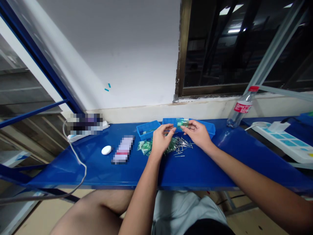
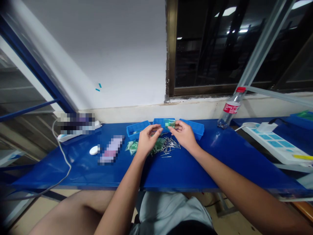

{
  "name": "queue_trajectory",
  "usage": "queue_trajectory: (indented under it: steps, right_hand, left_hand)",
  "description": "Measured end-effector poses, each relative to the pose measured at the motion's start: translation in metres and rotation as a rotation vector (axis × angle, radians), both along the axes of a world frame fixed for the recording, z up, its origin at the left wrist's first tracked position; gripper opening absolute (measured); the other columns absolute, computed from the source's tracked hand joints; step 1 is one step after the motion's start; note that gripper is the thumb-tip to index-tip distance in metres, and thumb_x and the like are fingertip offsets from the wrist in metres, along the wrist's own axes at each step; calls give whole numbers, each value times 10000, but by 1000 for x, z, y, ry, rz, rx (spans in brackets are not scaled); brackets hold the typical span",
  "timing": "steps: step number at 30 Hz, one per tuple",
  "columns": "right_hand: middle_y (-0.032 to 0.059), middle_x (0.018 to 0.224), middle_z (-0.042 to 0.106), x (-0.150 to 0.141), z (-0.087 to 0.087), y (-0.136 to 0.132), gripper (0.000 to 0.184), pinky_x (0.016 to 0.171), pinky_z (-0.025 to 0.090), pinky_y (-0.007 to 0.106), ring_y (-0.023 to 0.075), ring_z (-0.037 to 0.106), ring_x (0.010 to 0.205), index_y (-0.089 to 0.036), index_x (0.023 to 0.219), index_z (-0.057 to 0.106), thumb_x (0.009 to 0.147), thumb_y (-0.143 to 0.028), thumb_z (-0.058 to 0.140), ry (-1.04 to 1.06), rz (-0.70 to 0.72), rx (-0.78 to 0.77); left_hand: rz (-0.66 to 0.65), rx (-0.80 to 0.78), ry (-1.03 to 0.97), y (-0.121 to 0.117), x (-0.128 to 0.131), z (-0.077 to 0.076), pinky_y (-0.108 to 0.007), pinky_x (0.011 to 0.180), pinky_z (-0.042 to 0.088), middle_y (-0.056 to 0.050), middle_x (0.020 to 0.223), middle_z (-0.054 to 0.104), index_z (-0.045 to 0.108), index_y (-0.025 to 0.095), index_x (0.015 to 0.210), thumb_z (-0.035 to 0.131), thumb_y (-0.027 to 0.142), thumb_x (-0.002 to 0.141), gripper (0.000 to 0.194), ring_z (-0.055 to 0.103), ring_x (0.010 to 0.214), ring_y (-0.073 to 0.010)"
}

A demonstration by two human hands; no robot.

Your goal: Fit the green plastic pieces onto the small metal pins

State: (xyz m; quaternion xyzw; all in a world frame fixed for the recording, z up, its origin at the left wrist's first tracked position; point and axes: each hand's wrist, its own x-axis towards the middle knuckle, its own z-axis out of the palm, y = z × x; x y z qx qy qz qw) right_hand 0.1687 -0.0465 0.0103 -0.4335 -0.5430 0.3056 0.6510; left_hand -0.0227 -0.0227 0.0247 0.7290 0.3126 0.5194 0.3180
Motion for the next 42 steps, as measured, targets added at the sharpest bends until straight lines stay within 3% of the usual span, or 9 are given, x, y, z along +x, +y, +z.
queue_trajectory:
  steps: [5, 10, 16, 22, 26, 29, 35, 39, 42]
  right_hand:
    - [73, 1143, 757, -3, -4, -2, 389, 896, 644, 383, 242, 748, 1019, -240, 1081, 704, 763, -390, 870, -103, 91, 19]
    - [88, 1274, 739, -7, 0, -8, 405, 1059, 585, 477, 262, 729, 1131, -248, 1202, 725, 835, -391, 819, -149, 228, 4]
    - [76, 973, 750, -2, 4, -4, 384, 808, 648, 391, 233, 719, 920, -221, 1067, 729, 811, -487, 836, -102, -21, 20]
    - [63, 987, 752, -2, -3, -1, 333, 829, 630, 377, 219, 715, 895, -221, 977, 760, 807, -498, 828, -146, 86, 14]
    - [63, 979, 772, -1, -7, 1, 326, 827, 628, 394, 229, 728, 903, -224, 1003, 760, 818, -485, 822, -124, 92, -25]
    - [71, 977, 775, 1, -6, 2, 333, 806, 625, 399, 240, 732, 917, -223, 1030, 759, 835, -489, 803, -136, 65, -45]
    - [67, 980, 779, 3, -6, 1, 292, 793, 611, 390, 237, 726, 908, -237, 1041, 774, 893, -486, 740, -267, 47, -36]
    - [64, 974, 784, 1, -6, -2, 253, 800, 599, 393, 242, 728, 901, -239, 1031, 779, 916, -455, 716, -353, 50, -20]
    - [59, 977, 786, 0, -3, -5, 234, 811, 596, 389, 240, 733, 901, -236, 1020, 777, 939, -438, 690, -421, 50, -10]
  left_hand:
    - [-86, 35, 59, -3, 0, 0, -400, 903, 662, -136, 1296, 726, 751, 200, 1234, 771, 429, 904, 402, 765, 1037, -252]
    - [10, 44, 60, 5, -3, -4, -411, 960, 638, -112, 1250, 762, 723, 208, 1287, 693, 305, 959, 343, 766, 1058, -256]
    - [95, 12, 59, 4, -2, -4, -362, 852, 644, -70, 1076, 808, 725, 206, 1240, 626, 223, 967, 291, 774, 875, -218]
    - [1, 74, 89, 4, -1, -5, -366, 901, 631, -88, 1165, 786, 740, 211, 1175, 719, 262, 926, 256, 761, 981, -228]
    - [22, 28, 78, 5, -2, -5, -338, 824, 630, -60, 1011, 805, 735, 212, 1164, 745, 270, 913, 258, 762, 865, -207]
    - [110, 77, 112, 5, -7, 0, -338, 835, 613, -43, 965, 799, 743, 221, 1137, 749, 245, 906, 232, 751, 848, -203]
    - [473, 301, 214, 14, -30, 5, -424, 1040, 524, -113, 1227, 748, 739, 220, 1248, 527, 173, 1010, 322, 691, 1140, -275]
    - [600, 277, 355, 27, -41, 0, -473, 1063, 484, -154, 1285, 731, 759, 191, 1227, 506, 148, 986, 352, 665, 1180, -317]
    - [669, 171, 574, 30, -41, -4, -530, 1118, 421, -182, 1264, 743, 767, 164, 1198, 554, 300, 997, 323, 671, 1174, -343]
